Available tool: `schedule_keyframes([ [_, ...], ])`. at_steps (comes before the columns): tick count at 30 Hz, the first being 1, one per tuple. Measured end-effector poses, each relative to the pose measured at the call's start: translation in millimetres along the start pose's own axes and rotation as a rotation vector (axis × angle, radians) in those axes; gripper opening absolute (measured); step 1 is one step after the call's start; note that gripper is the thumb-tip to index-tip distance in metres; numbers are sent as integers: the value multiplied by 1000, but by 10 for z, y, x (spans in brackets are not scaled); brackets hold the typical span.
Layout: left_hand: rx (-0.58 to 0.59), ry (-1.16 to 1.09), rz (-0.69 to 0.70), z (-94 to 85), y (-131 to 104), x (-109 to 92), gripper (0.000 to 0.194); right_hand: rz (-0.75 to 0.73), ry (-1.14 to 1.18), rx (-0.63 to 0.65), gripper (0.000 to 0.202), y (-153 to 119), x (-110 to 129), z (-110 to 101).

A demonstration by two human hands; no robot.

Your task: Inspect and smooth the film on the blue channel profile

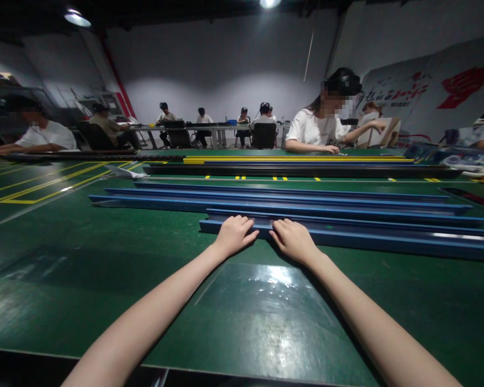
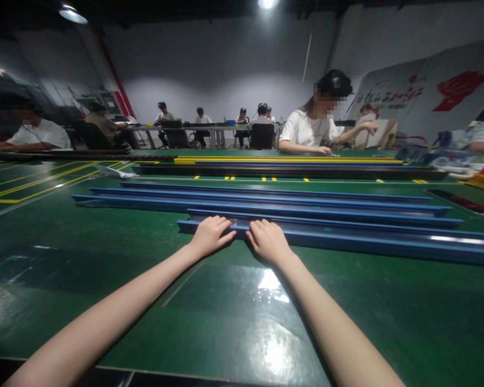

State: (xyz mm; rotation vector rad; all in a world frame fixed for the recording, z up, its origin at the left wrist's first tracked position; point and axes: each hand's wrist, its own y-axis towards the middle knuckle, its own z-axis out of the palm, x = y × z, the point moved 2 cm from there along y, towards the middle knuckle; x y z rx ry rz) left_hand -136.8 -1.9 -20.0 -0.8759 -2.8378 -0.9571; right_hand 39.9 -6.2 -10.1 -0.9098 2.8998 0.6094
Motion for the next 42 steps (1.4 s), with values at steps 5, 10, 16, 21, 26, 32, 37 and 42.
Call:
schedule_keyframes([
  [5, 28, 17, -3, 0, 0, -14, 30, 1, -4, 27, 30, -6, 9, -18],
  [10, 65, -9, -16, -19, 7, -22, 31, 10, 6, 56, 30, -11, 17, -38],
  [16, 80, -4, -16, -18, 12, -26, 31, 8, 14, 66, 31, -16, 15, -40],
  [21, 86, 10, -12, -12, 12, -25, 31, 3, 18, 58, 31, -19, 14, -33],
  [26, 76, 12, -7, -10, 12, -26, 31, 9, 18, 58, 31, -19, 18, -41],
  [32, 82, -4, -14, -6, 11, -24, 31, 9, 25, 67, 31, -19, 17, -43],
  [37, 80, -29, -24, -6, 10, -23, 30, 7, 32, 72, 32, -19, 14, -32],
  [42, 82, 6, -15, -6, 12, -28, 31, 9, 26, 70, 32, -19, 15, -33],
])
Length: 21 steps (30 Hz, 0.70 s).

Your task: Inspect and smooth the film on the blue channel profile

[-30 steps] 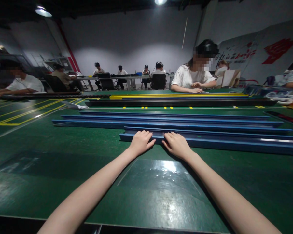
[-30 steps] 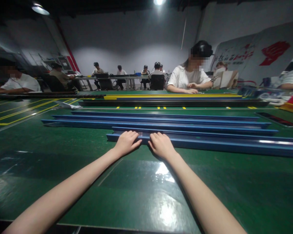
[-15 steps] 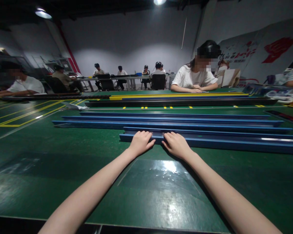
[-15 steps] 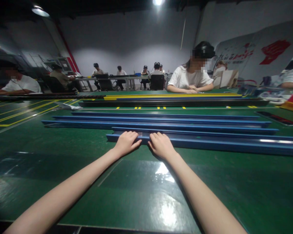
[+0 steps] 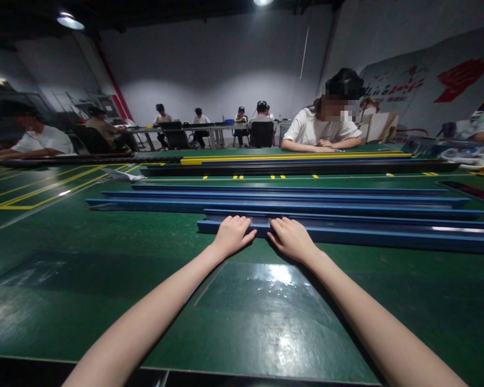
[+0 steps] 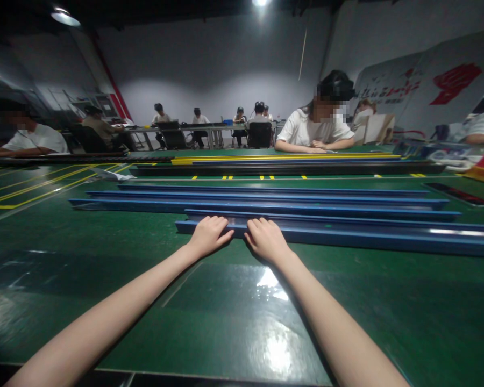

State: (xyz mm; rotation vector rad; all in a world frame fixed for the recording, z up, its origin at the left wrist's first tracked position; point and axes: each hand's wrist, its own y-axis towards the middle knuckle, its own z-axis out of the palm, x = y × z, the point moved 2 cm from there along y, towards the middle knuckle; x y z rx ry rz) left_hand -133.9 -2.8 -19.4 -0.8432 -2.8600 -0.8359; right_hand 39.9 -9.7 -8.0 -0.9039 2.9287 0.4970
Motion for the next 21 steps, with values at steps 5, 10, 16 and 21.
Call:
schedule_keyframes([
  [5, 1, 3, 0, -7, 2, 2, 31, -3, 0, -5, 32, 0, 3, -6],
  [10, 10, -3, 0, -19, 4, -3, 30, 0, 5, -6, 31, 0, 3, -11],
  [16, 8, -3, 0, -20, 1, -4, 30, 1, 5, 4, 31, 1, 3, -5],
  [21, 9, 10, 1, -24, 3, -2, 31, -6, 5, -11, 31, 1, 2, -1],
])
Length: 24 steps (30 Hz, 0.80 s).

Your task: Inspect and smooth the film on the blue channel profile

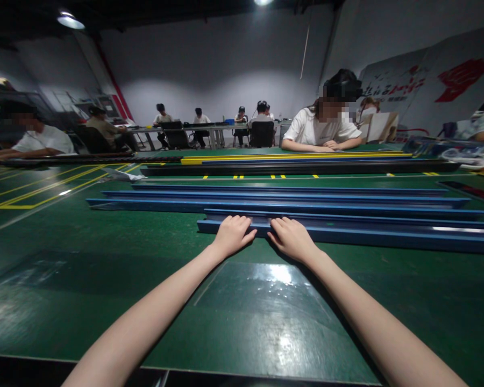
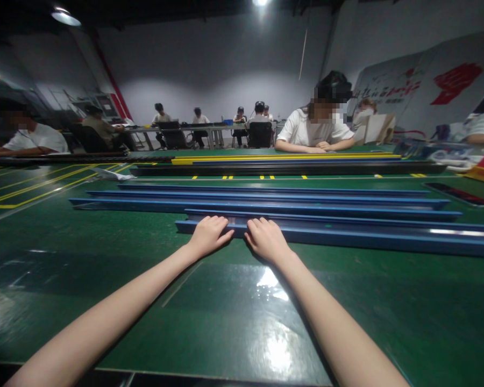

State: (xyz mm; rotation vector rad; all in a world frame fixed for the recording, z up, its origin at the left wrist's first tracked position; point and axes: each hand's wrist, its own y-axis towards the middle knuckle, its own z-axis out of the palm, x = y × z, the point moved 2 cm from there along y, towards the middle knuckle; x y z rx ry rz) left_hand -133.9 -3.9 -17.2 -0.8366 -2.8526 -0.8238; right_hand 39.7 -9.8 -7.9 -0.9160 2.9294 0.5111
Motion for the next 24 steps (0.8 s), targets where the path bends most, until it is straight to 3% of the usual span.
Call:
schedule_keyframes([
  [11, 6, 4, -5, 14, 2, -1, 32, -2, -13, -8, 30, -2, -1, 4],
  [24, 246, -150, -56, -177, 103, 107, 27, 18, -42, -54, 24, 6, -4, 36],
])
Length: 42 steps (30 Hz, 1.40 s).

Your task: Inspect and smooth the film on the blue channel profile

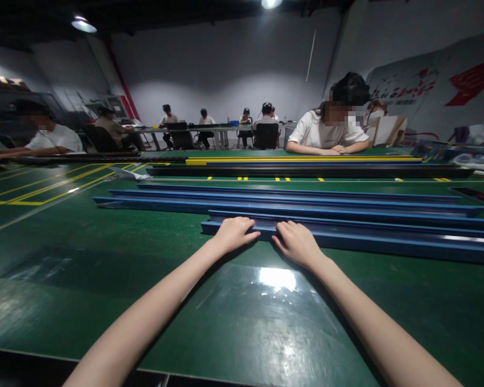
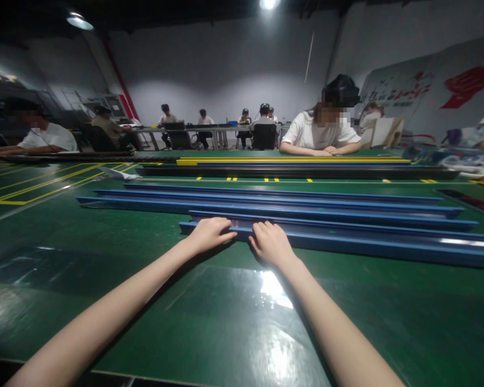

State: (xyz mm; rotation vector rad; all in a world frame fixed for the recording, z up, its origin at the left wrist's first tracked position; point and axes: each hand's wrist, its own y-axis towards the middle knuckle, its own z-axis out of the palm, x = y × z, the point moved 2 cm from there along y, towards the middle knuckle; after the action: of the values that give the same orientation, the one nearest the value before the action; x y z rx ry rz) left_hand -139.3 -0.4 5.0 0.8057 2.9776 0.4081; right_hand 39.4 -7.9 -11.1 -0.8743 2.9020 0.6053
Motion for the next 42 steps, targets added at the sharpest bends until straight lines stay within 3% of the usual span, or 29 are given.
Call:
schedule_keyframes([
  [16, 110, -60, -107, -388, 20, 362, 25, -13, -6, -8, 25, 10, -3, 1],
  [24, 173, -68, -137, -374, 10, 398, 26, -19, -3, -37, 23, 9, -4, 1],
  [42, 174, -62, -161, -336, 3, 366, 27, -28, 17, -8, 16, 22, -11, 13],
])
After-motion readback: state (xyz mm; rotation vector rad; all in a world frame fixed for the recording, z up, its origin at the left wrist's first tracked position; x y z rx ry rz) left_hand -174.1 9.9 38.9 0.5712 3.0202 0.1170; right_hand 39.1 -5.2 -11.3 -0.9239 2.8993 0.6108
